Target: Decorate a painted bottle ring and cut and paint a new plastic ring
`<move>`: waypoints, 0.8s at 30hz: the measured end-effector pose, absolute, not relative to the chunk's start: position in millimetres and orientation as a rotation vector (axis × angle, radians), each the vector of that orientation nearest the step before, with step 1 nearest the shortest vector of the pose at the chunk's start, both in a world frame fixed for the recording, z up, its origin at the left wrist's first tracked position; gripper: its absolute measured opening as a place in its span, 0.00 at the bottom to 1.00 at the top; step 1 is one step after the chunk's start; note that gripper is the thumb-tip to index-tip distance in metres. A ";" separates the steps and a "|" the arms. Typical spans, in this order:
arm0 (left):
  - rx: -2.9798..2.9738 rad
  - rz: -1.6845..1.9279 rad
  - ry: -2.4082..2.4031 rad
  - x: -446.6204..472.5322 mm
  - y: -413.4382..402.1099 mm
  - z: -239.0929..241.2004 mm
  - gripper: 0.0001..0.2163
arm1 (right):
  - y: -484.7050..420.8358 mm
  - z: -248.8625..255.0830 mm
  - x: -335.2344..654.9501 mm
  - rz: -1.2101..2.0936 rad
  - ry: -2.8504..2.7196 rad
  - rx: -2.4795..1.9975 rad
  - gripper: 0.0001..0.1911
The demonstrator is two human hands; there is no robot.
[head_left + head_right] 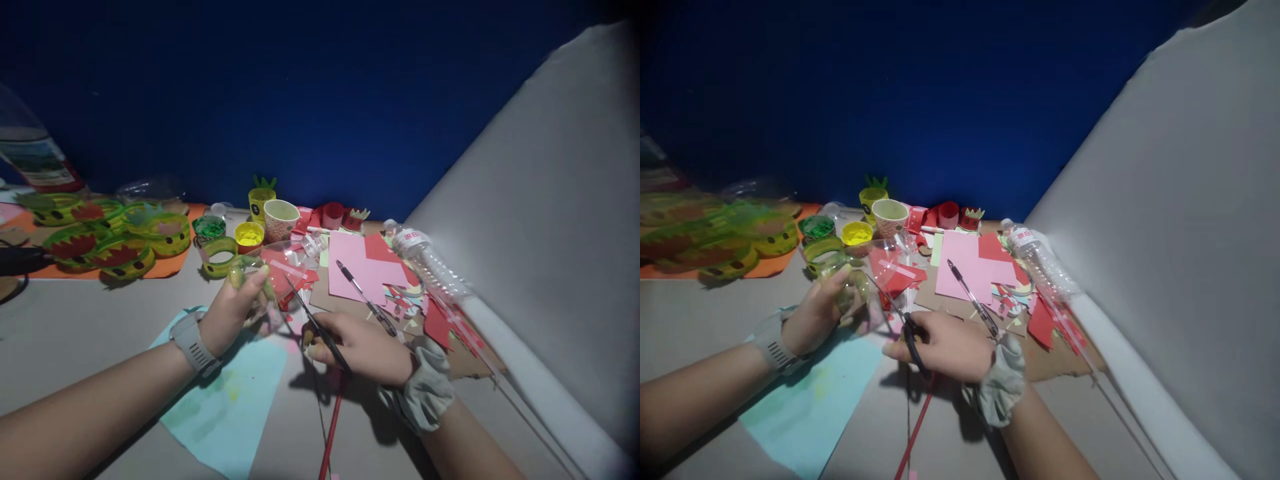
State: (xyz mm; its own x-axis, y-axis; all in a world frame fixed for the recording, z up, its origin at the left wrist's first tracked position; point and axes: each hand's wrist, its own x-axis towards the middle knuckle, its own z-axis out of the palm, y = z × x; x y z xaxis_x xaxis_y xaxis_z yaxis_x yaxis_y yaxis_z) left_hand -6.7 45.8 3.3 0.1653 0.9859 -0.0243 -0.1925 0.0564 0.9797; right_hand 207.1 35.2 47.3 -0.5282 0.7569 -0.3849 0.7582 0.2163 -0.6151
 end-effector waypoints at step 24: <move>1.183 1.164 1.064 -5.8 44.4 12.1 0.23 | 35.3 39.8 197.1 -1.206 2.394 1.710 0.25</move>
